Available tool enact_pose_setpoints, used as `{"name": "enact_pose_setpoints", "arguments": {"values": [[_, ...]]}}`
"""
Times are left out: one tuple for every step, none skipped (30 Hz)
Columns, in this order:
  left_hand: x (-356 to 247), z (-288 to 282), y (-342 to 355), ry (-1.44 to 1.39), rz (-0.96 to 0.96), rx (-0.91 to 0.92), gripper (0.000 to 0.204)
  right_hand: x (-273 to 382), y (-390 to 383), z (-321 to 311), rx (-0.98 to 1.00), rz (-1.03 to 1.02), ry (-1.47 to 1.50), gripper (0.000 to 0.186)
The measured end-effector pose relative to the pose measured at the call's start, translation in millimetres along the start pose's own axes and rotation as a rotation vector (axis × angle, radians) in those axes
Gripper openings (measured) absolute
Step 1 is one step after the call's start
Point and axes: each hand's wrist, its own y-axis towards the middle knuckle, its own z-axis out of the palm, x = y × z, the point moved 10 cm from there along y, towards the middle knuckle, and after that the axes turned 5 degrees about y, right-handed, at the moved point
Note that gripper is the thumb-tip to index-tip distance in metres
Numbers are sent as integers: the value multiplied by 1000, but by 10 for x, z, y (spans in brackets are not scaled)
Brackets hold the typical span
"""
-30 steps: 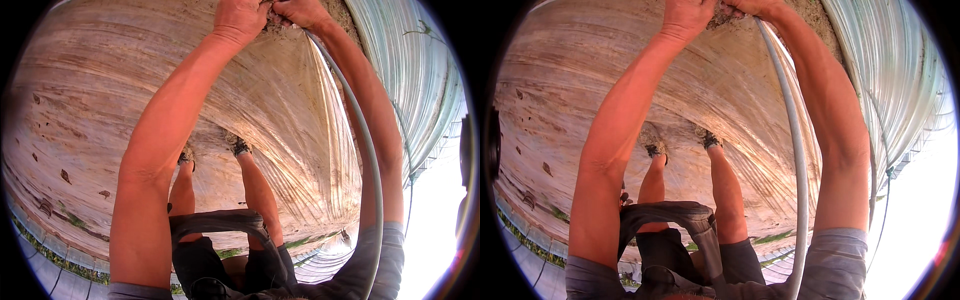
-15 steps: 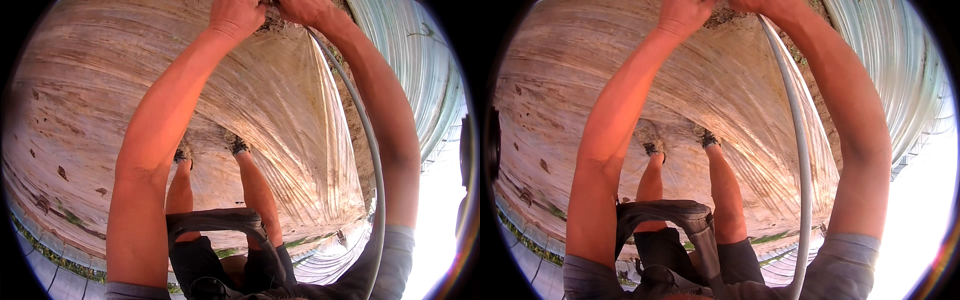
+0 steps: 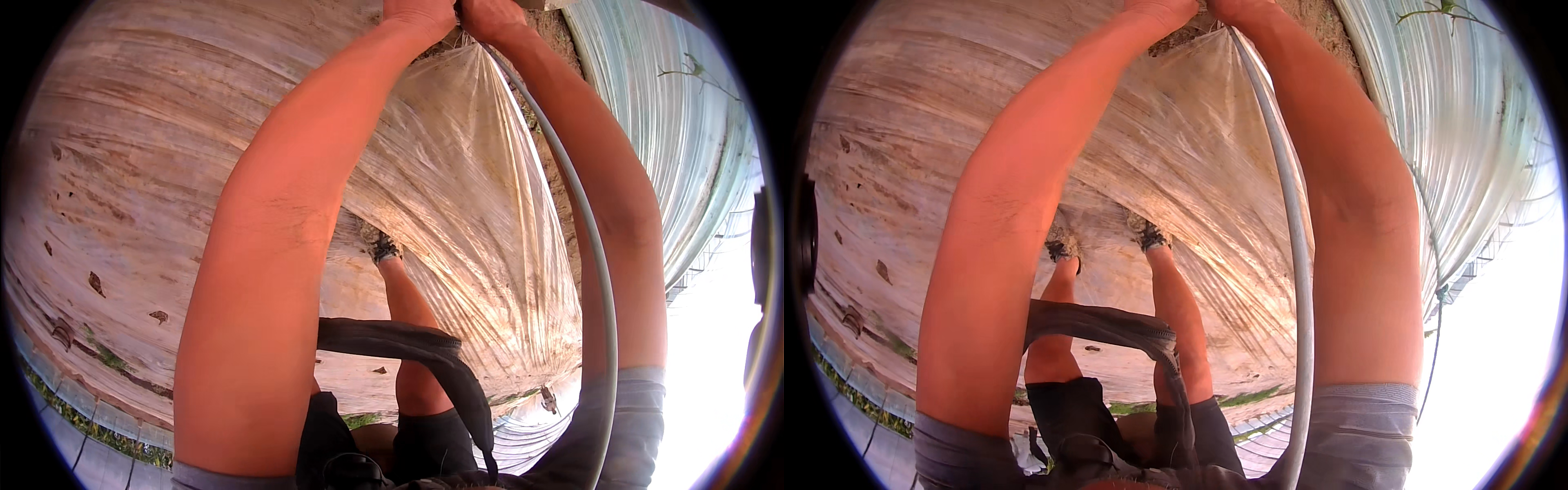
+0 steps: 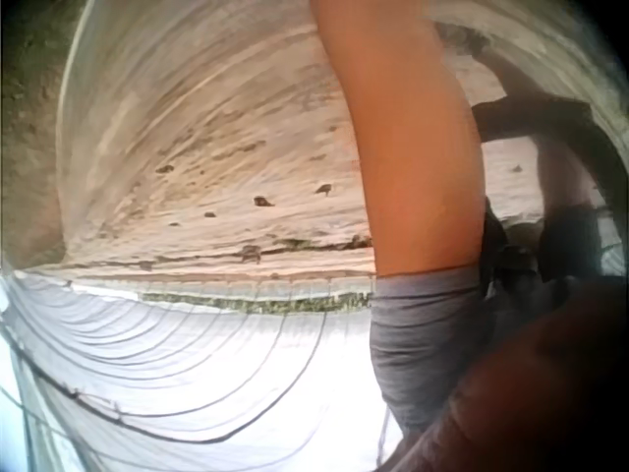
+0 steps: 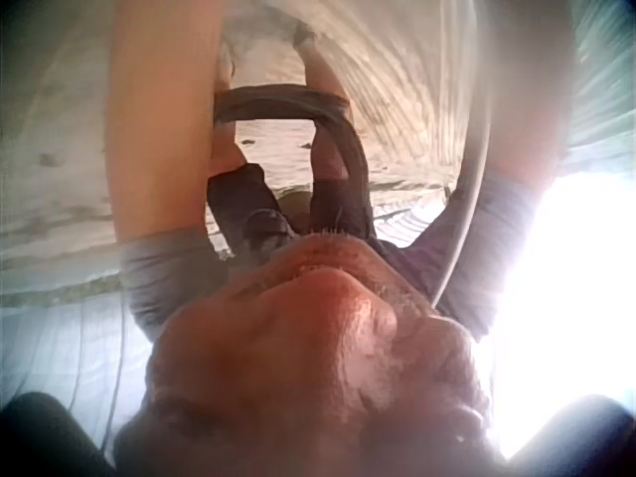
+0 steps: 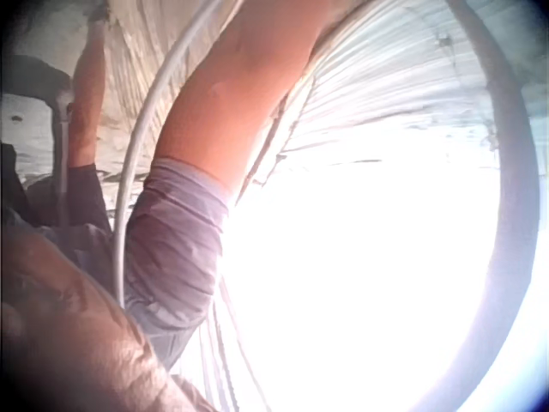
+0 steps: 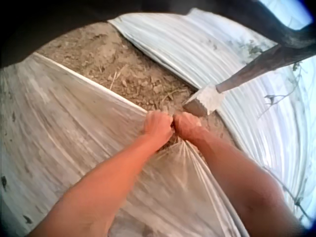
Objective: The person is repairing a damaged greenhouse cover. They lift the plastic sheet, align it with the metal frame, and secure it using ties or clips. The person moves along the length of the greenhouse, repeating the process for multiple sections.
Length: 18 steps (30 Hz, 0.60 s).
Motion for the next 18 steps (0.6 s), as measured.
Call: {"name": "enact_pose_setpoints", "arguments": {"values": [[67,114,11,95,-23,37,11,-249,126,286,-51,55,24,20],[-22,166,70,76,-18,12,13,-597,103,305,-103,131,19,20],[65,216,3,88,-24,9,14,-646,-56,186,-267,174,323,30],[130,274,-42,100,-31,7,15,-769,-239,271,-263,329,514,25],[168,266,-80,81,-49,15,16,-784,-484,369,-253,483,708,22],[183,205,-109,64,-67,23,17,-766,-709,490,-239,637,904,24],[221,175,-141,52,-86,33,18,-597,-827,587,-200,631,1019,26],[236,209,-138,15,-126,36,19,-496,-985,669,-170,632,1113,30],[231,246,-105,-26,-160,35,20,-471,-1083,763,-147,632,1205,33],[237,280,-79,-64,-195,35,21,-495,-1051,729,-259,457,1044,34],[190,399,-12,-145,-255,104,21,-611,-1052,734,-373,288,862,35],[255,524,-31,-202,-324,188,22,-469,-1056,654,-466,118,698,35],[321,640,-72,-259,-393,271,22,-604,-987,823,-304,234,638,38],[437,632,-142,-252,-329,212,22,-558,-879,895,-223,348,811,39],[493,608,-226,-260,-258,149,22,-541,-811,876,-140,466,966,39],[540,576,-317,-264,-188,88,22,-591,-744,1045,-84,540,1089,40],[513,554,-372,-292,-125,79,21,-687,-700,1195,-35,624,1197,40],[549,497,-494,-303,-70,79,20,-588,-711,1140,11,597,1087,41]]}}
